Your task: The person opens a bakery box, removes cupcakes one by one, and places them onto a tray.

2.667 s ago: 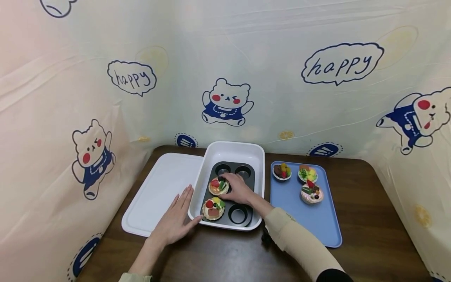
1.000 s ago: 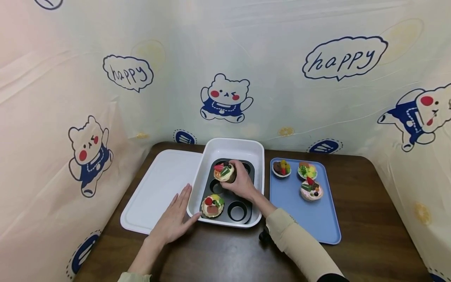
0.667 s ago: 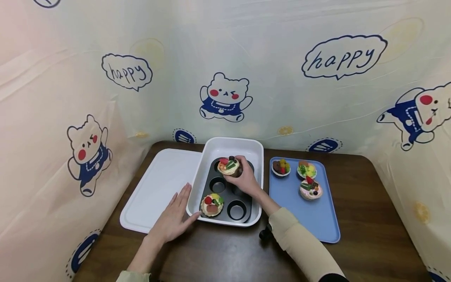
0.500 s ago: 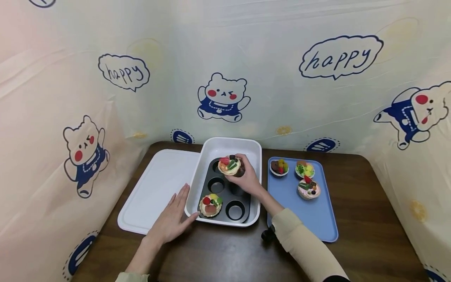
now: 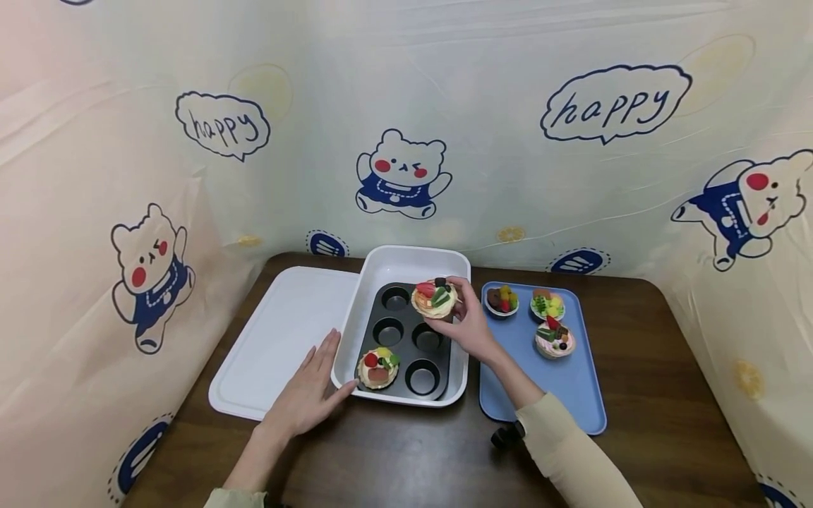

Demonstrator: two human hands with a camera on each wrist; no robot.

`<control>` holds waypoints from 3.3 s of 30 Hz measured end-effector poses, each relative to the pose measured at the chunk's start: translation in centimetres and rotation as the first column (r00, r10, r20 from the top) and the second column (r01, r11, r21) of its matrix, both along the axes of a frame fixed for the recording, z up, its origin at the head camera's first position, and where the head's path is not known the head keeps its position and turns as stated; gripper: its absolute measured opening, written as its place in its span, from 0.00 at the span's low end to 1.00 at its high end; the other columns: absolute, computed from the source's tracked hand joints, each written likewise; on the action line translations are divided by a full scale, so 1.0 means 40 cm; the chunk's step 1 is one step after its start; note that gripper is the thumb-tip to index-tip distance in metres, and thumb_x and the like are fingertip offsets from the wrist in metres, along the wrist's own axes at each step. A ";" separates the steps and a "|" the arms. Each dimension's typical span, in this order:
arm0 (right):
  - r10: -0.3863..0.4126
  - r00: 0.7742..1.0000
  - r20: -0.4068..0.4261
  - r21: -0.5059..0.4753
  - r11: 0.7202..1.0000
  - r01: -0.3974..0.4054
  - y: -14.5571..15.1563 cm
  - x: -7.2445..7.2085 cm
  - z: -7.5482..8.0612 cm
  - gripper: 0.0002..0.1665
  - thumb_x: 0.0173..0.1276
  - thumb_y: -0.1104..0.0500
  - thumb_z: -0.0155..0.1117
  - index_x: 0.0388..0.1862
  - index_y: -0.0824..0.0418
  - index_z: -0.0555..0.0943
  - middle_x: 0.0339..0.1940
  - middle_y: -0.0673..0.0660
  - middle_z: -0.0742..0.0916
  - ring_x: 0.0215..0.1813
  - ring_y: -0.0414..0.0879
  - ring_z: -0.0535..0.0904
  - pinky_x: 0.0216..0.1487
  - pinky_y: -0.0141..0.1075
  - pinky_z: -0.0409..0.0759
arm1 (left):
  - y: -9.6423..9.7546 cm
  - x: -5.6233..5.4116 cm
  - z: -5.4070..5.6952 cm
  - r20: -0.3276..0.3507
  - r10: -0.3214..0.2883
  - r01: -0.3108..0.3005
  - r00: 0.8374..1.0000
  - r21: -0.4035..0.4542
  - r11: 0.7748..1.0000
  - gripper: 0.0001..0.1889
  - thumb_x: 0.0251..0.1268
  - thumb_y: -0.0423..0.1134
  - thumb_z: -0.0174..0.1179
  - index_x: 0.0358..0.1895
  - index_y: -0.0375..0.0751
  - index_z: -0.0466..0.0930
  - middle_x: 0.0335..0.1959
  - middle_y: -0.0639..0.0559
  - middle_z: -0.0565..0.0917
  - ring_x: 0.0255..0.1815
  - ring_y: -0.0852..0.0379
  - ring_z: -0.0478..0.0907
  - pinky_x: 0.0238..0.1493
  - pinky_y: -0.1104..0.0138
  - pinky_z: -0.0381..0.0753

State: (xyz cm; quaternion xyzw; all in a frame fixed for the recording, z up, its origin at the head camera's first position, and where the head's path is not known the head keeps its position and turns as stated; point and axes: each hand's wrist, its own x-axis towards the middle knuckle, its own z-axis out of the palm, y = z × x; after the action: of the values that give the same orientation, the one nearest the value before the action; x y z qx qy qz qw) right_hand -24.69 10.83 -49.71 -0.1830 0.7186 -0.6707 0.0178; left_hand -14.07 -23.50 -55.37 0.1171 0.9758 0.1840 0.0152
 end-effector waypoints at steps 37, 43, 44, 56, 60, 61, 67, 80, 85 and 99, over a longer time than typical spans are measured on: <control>-0.183 0.960 -0.210 0.462 0.847 0.262 0.296 0.057 -0.141 0.43 0.60 0.63 0.86 0.72 0.66 0.75 0.64 0.69 0.87 0.65 0.66 0.85 0.68 0.66 0.82 | 0.000 0.001 -0.002 -0.005 -0.001 0.001 1.000 0.004 1.000 0.58 0.73 0.71 0.59 0.92 0.43 0.42 0.94 0.43 0.51 0.93 0.40 0.55 0.91 0.39 0.57; -0.169 0.897 -0.409 0.454 0.815 0.361 0.313 0.026 -0.202 0.42 0.54 0.56 0.91 0.65 0.61 0.79 0.60 0.64 0.86 0.63 0.61 0.78 0.69 0.61 0.75 | 0.000 0.005 -0.004 -0.038 -0.010 0.010 0.999 0.001 1.000 0.57 0.74 0.70 0.59 0.92 0.41 0.44 0.93 0.41 0.53 0.92 0.39 0.57 0.90 0.39 0.60; -0.164 0.878 -0.449 0.448 0.809 0.380 0.314 0.021 -0.205 0.42 0.54 0.54 0.91 0.65 0.61 0.79 0.59 0.64 0.85 0.62 0.62 0.77 0.72 0.61 0.74 | 0.000 0.006 -0.004 -0.044 -0.013 0.013 0.999 0.000 1.000 0.56 0.74 0.69 0.59 0.92 0.41 0.44 0.93 0.40 0.54 0.92 0.38 0.58 0.90 0.39 0.60; -0.092 0.867 -0.489 0.574 0.715 0.399 0.288 0.030 -0.152 0.43 0.53 0.57 0.92 0.64 0.67 0.81 0.58 0.68 0.89 0.66 0.68 0.80 0.85 0.78 0.52 | 0.000 0.005 -0.004 -0.052 -0.023 0.023 0.998 -0.008 1.000 0.55 0.76 0.68 0.59 0.92 0.40 0.44 0.93 0.40 0.54 0.92 0.39 0.57 0.90 0.39 0.60; -0.070 0.860 -0.506 0.631 0.650 0.424 0.287 0.028 -0.163 0.42 0.54 0.52 0.92 0.64 0.66 0.81 0.56 0.68 0.89 0.65 0.68 0.81 0.86 0.76 0.51 | -0.001 0.006 -0.006 -0.048 -0.019 0.019 0.999 -0.006 1.000 0.55 0.76 0.69 0.58 0.92 0.40 0.43 0.93 0.40 0.53 0.92 0.39 0.57 0.90 0.39 0.60; -0.064 0.856 -0.513 0.643 0.632 0.433 0.287 0.028 -0.166 0.43 0.54 0.51 0.92 0.64 0.66 0.82 0.55 0.68 0.89 0.65 0.67 0.81 0.86 0.76 0.52 | 0.000 0.006 -0.006 -0.047 -0.018 0.018 0.999 -0.002 1.000 0.55 0.76 0.69 0.58 0.92 0.41 0.43 0.93 0.40 0.53 0.92 0.39 0.57 0.90 0.39 0.60; -0.053 0.849 -0.526 0.689 0.558 0.462 0.286 0.031 -0.177 0.44 0.53 0.49 0.92 0.65 0.65 0.82 0.56 0.67 0.89 0.65 0.67 0.81 0.88 0.74 0.51 | 0.002 0.007 -0.006 -0.040 -0.017 0.018 0.999 0.009 1.000 0.56 0.76 0.69 0.59 0.92 0.42 0.42 0.93 0.41 0.53 0.92 0.39 0.56 0.90 0.39 0.59; -0.047 0.864 -0.502 0.731 0.510 0.453 0.279 0.037 -0.171 0.45 0.59 0.50 0.89 0.70 0.65 0.79 0.60 0.68 0.87 0.67 0.67 0.81 0.90 0.73 0.49 | 0.001 0.008 -0.003 -0.088 -0.024 0.024 0.996 0.004 1.000 0.55 0.75 0.68 0.60 0.92 0.41 0.47 0.92 0.41 0.56 0.92 0.39 0.58 0.89 0.38 0.61; -0.034 0.870 -0.491 0.740 0.510 0.438 0.280 0.040 -0.163 0.46 0.59 0.49 0.89 0.71 0.64 0.79 0.61 0.68 0.87 0.69 0.68 0.80 0.89 0.73 0.48 | 0.000 0.007 0.001 -0.075 -0.022 0.021 0.997 -0.007 1.000 0.55 0.75 0.69 0.59 0.92 0.41 0.47 0.92 0.41 0.56 0.92 0.40 0.57 0.90 0.39 0.60; -0.007 0.862 -0.508 0.699 0.582 0.416 0.284 0.045 -0.143 0.51 0.58 0.49 0.90 0.74 0.65 0.76 0.66 0.71 0.84 0.70 0.69 0.79 0.86 0.76 0.55 | -0.003 0.006 0.001 -0.041 -0.010 0.010 0.999 -0.005 1.000 0.56 0.73 0.70 0.60 0.92 0.46 0.45 0.93 0.45 0.54 0.93 0.41 0.54 0.91 0.40 0.57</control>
State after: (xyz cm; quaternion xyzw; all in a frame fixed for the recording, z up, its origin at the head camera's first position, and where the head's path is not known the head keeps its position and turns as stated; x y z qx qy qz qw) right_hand -22.89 22.19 -55.42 -0.2167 0.9389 -0.2188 -0.1538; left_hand -13.85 -23.62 -55.32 0.1258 0.9757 0.1792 -0.0035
